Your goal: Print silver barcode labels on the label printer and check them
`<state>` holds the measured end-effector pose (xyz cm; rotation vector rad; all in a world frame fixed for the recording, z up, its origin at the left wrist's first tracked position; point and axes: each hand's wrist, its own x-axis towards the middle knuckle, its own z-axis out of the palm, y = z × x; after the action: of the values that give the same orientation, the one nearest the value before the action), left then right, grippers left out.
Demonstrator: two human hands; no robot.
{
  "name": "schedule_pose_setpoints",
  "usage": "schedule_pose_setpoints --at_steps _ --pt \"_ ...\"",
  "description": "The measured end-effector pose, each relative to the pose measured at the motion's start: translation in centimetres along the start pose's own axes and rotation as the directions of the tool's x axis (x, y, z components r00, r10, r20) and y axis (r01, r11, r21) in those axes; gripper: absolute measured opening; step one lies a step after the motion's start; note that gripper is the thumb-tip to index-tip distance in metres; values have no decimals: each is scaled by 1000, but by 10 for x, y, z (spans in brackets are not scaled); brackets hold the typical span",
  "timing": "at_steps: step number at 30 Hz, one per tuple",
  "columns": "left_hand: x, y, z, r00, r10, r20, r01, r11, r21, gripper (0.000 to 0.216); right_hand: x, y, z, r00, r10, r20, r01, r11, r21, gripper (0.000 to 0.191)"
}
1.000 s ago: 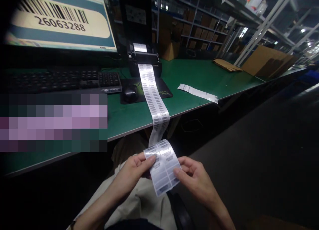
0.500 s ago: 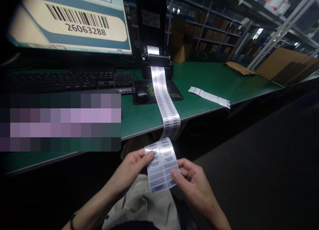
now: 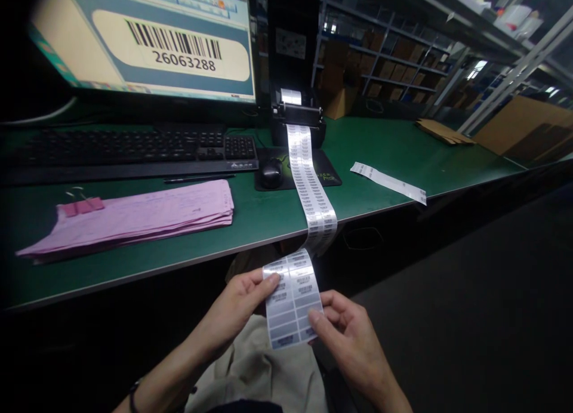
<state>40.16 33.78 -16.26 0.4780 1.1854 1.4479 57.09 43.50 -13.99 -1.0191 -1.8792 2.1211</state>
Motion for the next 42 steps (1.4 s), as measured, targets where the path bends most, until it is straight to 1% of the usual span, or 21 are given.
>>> schedule_pose_setpoints --at_steps 6,10,15,21,29,35,42 --pt "-4 5 -6 1000 28 0 -28 1000 -1 37 4 -1 5 1000 -6 -6 6 1000 -16 31" --pt "-5 6 -8 999 4 -31 -4 1000 -5 37 5 -4 10 1000 -5 -9 5 1000 -8 31" --pt "-2 4 -11 998 -3 -70 2 1000 -11 38 5 -7 15 999 -17 -38 17 1000 10 30" --pt "0 2 -13 997 -11 -79 9 1000 -23 34 5 -7 17 996 -28 -82 30 999 24 32" --pt "3 0 -11 997 -17 -80 14 999 -37 36 7 -7 16 989 -35 -142 38 999 23 33" --pt "3 -2 -10 998 -43 -44 40 996 -78 40 7 -6 14 986 -39 -160 45 998 38 36" --pt "2 -4 -7 997 -67 25 69 993 -91 51 8 -6 11 983 -69 -171 72 997 14 36"
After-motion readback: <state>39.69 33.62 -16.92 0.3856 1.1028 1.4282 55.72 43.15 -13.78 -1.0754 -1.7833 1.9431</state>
